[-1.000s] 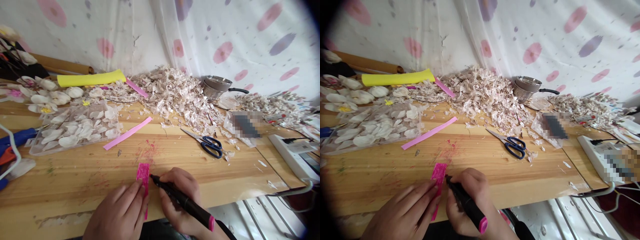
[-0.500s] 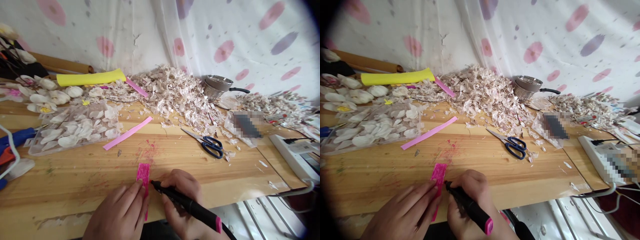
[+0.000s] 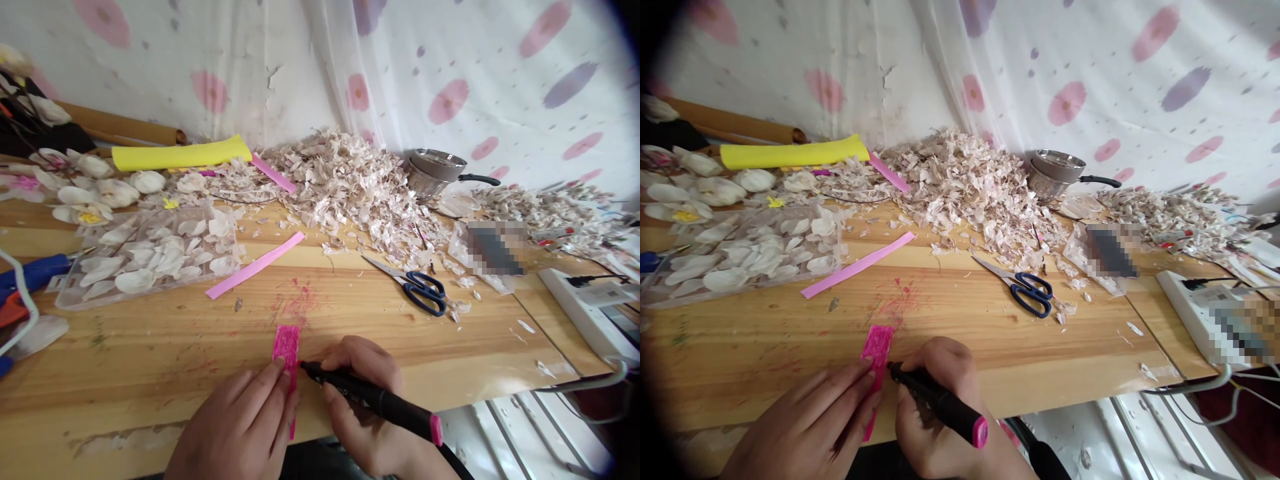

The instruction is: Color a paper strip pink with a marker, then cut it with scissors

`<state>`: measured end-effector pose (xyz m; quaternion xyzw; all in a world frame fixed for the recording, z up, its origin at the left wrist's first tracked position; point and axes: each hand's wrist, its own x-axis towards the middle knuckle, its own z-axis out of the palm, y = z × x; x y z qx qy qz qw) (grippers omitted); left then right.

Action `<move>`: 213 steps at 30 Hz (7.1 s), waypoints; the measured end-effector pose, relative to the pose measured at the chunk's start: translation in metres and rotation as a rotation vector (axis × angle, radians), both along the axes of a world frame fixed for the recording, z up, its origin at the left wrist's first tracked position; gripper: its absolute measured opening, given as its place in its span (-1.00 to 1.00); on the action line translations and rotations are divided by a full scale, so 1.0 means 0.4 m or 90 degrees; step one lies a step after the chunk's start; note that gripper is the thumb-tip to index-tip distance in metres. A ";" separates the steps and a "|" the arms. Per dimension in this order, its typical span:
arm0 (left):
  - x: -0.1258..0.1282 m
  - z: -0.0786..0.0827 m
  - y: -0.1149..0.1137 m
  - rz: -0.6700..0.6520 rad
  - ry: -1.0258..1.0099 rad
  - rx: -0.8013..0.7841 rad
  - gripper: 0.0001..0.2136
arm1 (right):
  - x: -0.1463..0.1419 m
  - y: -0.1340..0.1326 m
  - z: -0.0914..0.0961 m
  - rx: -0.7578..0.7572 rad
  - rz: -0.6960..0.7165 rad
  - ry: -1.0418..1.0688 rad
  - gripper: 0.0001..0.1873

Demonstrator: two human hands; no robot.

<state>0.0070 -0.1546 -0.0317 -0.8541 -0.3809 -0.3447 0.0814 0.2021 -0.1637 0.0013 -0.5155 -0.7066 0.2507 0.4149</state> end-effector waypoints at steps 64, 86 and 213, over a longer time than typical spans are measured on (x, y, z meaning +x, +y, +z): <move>0.003 0.010 -0.002 0.015 0.011 -0.012 -0.75 | -0.026 0.023 0.028 0.001 -0.004 0.028 -0.89; 0.001 0.010 -0.001 0.011 0.001 -0.012 -0.73 | -0.026 0.015 0.007 0.019 0.015 0.026 -0.77; -0.003 0.022 -0.013 -0.017 0.045 0.016 -0.61 | -0.012 0.021 -0.002 -0.061 0.097 0.023 -0.77</move>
